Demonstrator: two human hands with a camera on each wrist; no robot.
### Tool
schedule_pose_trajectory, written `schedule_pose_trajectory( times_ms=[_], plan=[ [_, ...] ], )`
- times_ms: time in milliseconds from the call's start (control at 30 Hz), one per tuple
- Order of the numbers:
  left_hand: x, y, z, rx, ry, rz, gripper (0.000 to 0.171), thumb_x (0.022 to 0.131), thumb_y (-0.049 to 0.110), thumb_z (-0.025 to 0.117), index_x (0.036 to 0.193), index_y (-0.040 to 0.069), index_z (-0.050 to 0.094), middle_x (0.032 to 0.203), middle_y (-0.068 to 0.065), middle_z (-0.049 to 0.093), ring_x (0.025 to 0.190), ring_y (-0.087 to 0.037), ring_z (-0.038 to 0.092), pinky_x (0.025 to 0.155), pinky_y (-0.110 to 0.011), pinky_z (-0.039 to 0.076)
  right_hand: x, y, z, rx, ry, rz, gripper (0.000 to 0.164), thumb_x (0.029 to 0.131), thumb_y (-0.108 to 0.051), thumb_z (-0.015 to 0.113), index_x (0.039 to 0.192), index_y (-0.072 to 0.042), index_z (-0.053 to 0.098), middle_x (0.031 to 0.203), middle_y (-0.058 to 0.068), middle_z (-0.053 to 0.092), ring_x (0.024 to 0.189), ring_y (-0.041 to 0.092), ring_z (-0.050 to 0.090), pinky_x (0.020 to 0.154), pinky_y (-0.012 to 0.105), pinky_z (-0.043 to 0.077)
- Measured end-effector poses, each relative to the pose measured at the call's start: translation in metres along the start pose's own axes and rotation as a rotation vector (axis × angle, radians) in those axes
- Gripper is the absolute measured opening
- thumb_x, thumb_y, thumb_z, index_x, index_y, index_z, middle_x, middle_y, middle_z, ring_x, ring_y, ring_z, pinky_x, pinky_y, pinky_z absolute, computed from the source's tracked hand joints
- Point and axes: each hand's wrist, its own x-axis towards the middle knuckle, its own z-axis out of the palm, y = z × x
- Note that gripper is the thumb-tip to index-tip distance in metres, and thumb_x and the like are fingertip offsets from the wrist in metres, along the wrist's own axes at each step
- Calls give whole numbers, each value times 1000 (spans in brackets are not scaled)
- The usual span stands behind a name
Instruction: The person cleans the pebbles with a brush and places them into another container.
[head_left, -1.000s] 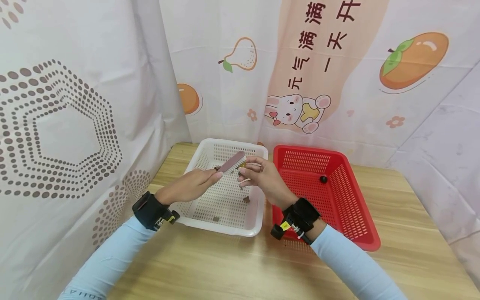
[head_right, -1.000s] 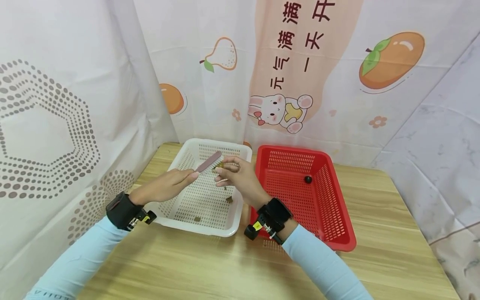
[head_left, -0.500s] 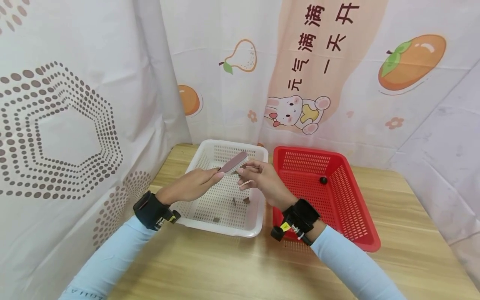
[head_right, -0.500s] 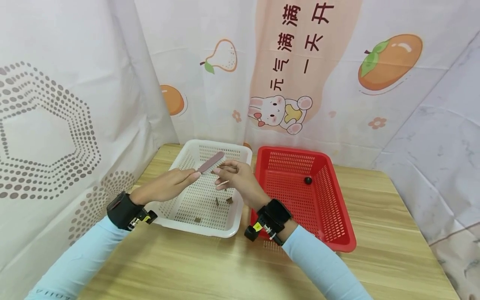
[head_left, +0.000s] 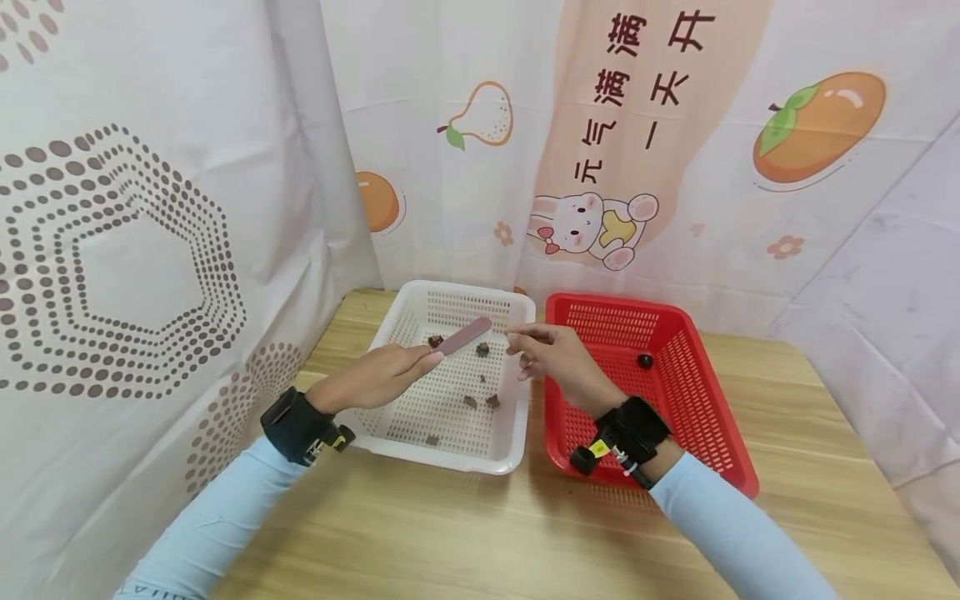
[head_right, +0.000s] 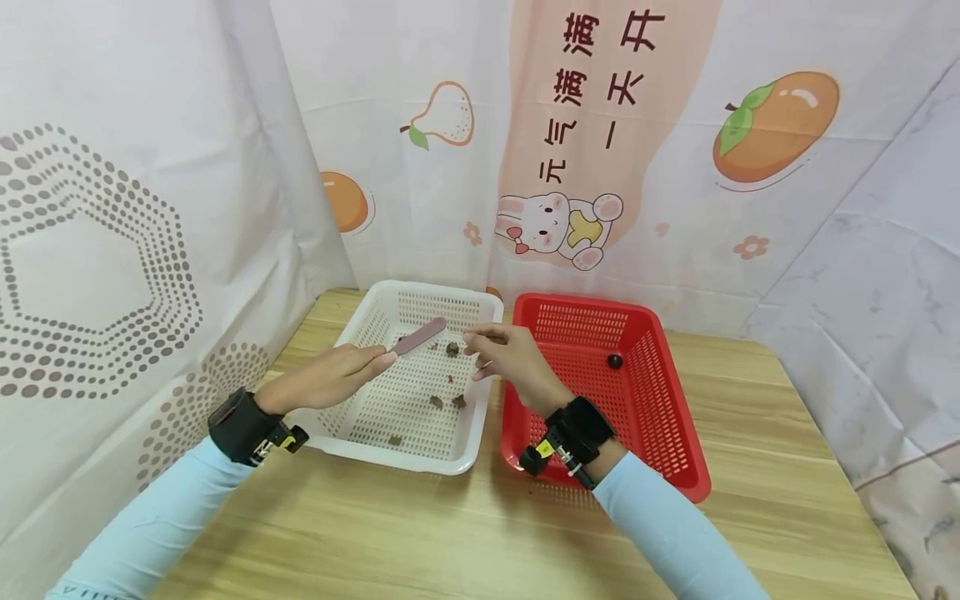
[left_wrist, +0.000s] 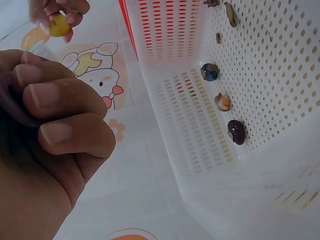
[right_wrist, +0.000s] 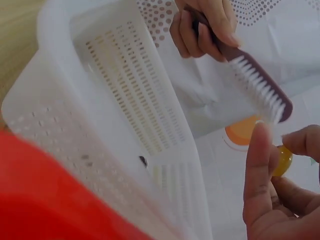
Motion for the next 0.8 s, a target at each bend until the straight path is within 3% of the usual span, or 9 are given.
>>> schedule_pose_trajectory(
  times_ms=[200, 500, 800],
  plan=[
    [2, -1, 1, 14, 7, 1, 51, 100, 57, 19, 101, 19, 55, 63, 7, 30, 55, -7, 35, 58, -30, 36, -4, 3, -22, -2, 16, 12, 37, 92, -21, 65, 123, -3, 54, 116, 22, 58, 80, 29, 60, 77, 42, 53],
    [4, -1, 3, -6, 5, -1, 54, 99, 60, 19, 96, 19, 53, 62, 7, 32, 53, -8, 31, 53, -28, 30, -12, 10, -53, -37, 82, 40, 40, 95, -29, 61, 120, 1, 58, 117, 26, 57, 84, 32, 60, 77, 39, 54],
    [3, 0, 2, -12, 2, -5, 56, 99, 60, 19, 105, 19, 55, 64, 6, 33, 56, -9, 35, 55, -29, 33, -25, 14, -85, -104, 125, 45, 37, 94, -32, 61, 119, -5, 61, 116, 18, 63, 83, 26, 63, 77, 42, 54]
  ],
)
